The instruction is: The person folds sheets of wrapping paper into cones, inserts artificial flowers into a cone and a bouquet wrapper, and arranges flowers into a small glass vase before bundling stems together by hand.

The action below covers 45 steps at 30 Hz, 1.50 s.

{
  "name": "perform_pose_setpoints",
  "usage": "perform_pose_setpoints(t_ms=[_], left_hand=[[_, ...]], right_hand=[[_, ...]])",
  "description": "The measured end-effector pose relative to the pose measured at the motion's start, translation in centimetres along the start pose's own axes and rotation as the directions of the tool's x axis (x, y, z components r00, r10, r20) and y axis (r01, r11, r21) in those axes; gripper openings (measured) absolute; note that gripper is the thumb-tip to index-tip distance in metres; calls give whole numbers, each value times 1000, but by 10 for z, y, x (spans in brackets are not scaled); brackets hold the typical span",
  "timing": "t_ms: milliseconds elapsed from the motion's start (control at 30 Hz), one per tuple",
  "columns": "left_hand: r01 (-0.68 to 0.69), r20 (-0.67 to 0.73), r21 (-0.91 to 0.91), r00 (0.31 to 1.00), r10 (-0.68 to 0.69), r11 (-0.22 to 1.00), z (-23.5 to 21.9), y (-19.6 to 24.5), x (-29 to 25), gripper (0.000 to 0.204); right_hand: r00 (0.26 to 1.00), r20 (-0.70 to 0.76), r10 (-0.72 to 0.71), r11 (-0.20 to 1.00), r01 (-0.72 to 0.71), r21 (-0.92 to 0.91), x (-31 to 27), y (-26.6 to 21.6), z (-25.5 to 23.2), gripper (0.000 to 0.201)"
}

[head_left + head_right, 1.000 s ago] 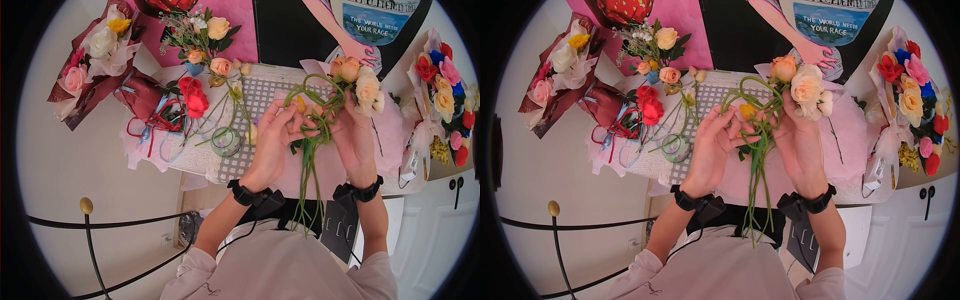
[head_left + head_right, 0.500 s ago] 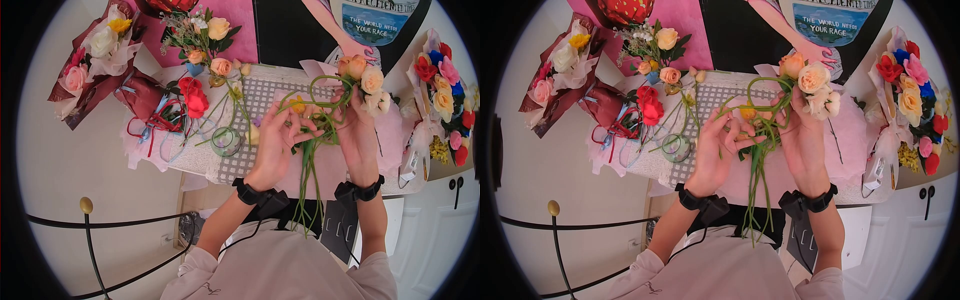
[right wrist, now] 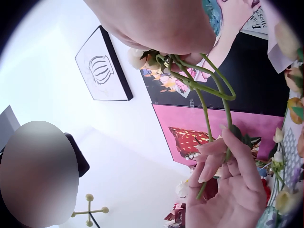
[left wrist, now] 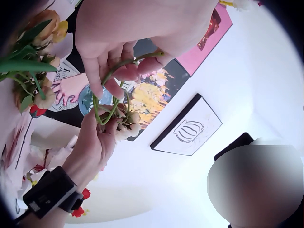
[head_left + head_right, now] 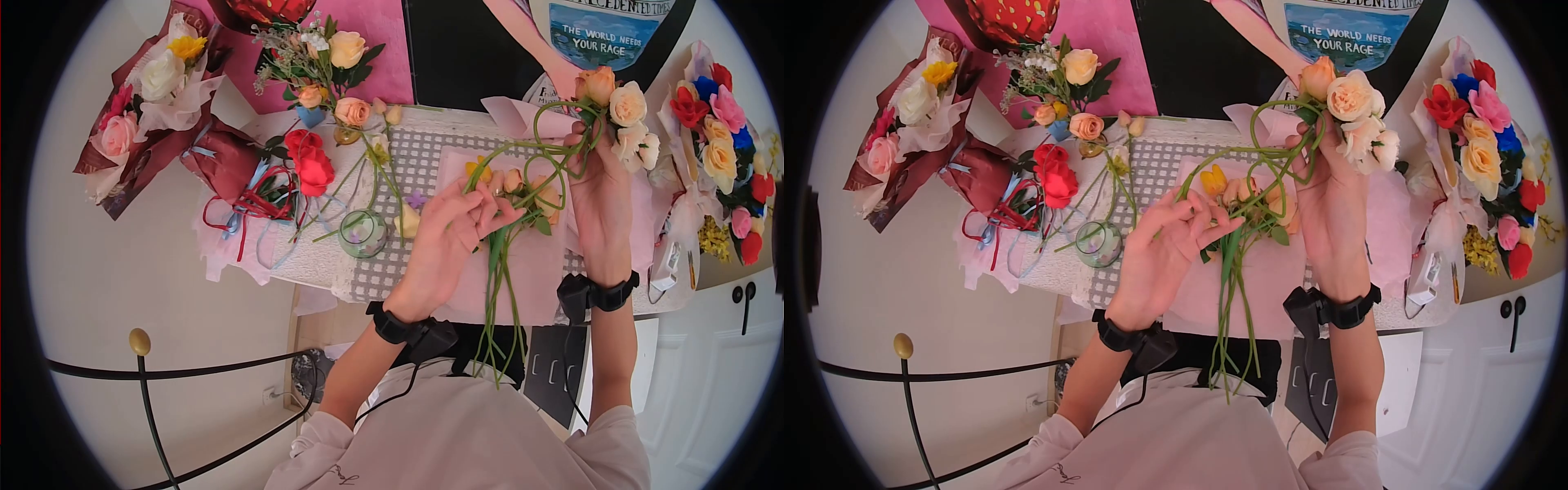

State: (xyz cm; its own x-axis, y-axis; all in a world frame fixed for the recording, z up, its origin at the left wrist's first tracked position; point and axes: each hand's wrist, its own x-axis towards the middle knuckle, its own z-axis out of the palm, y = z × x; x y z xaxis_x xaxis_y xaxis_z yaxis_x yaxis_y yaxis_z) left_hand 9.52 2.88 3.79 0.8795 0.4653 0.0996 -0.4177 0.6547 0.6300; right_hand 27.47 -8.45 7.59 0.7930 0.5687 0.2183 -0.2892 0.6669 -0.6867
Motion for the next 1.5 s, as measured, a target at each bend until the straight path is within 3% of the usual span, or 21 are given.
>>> perform_pose_setpoints(t_ms=[133,367,467,533,600,667,867,1033,1167,1233,1267,1333,1367,1433,1467,1500], left_hand=[[38,71,-124,997,-29,992,-12,-3,1,22],[61,37,-35,998,-60,998,-11,-6,-1,23],[-23,54,-26,998,25,999,-14,-10,-3,24],[-58,-66,102,996,65,993,-11,-10,-5,22],[-89,-78,127,992,99,988,-10,-11,-8,24],[-118,-88,154,987,133,981,-9,-11,-9,25],[-108,-97,12,989,109,994,-15,-11,-11,24],[-184,-274,-150,952,138,971,-22,-15,-7,22],[-210,-288,-168,945,156,963,-25,-23,-4,22],[-117,-172,-83,980,102,990,-25,-23,-1,21],[-119,-170,-85,980,103,989,-22,-23,0,21],[-70,-158,180,982,99,981,-11,-19,1,24],[-70,-157,181,983,99,981,-7,-17,2,24],[-141,-97,414,975,198,899,-1,-16,5,31],[-143,-98,415,975,200,899,1,-18,6,31],[-286,-60,623,911,409,728,4,-22,7,39]], right_hand=[[999,28,43,998,-44,39,7,1,-15,31],[998,-7,64,993,-63,95,11,-1,-15,31],[999,38,33,997,-36,73,13,-4,-17,33],[998,60,23,998,-26,63,15,-11,-20,30],[997,81,13,998,-18,53,15,-15,-17,28],[1000,-28,-10,998,12,60,14,-17,-8,27],[994,-87,-67,997,70,29,9,-18,3,30],[994,-45,-101,994,103,43,3,-15,7,34],[990,-55,-127,992,127,-1,-1,-16,14,36],[983,-32,-179,981,176,-77,-3,-17,24,36],[973,-8,-229,962,225,-152,-5,-17,29,37],[974,48,-221,945,226,-235,-14,-16,36,37],[974,101,-203,922,224,-314,-18,-15,39,36],[974,120,-191,911,221,-347,-22,-12,42,36],[974,140,-177,899,218,-379,-23,-10,43,36],[975,154,-158,905,205,-372,-23,-7,43,36]])
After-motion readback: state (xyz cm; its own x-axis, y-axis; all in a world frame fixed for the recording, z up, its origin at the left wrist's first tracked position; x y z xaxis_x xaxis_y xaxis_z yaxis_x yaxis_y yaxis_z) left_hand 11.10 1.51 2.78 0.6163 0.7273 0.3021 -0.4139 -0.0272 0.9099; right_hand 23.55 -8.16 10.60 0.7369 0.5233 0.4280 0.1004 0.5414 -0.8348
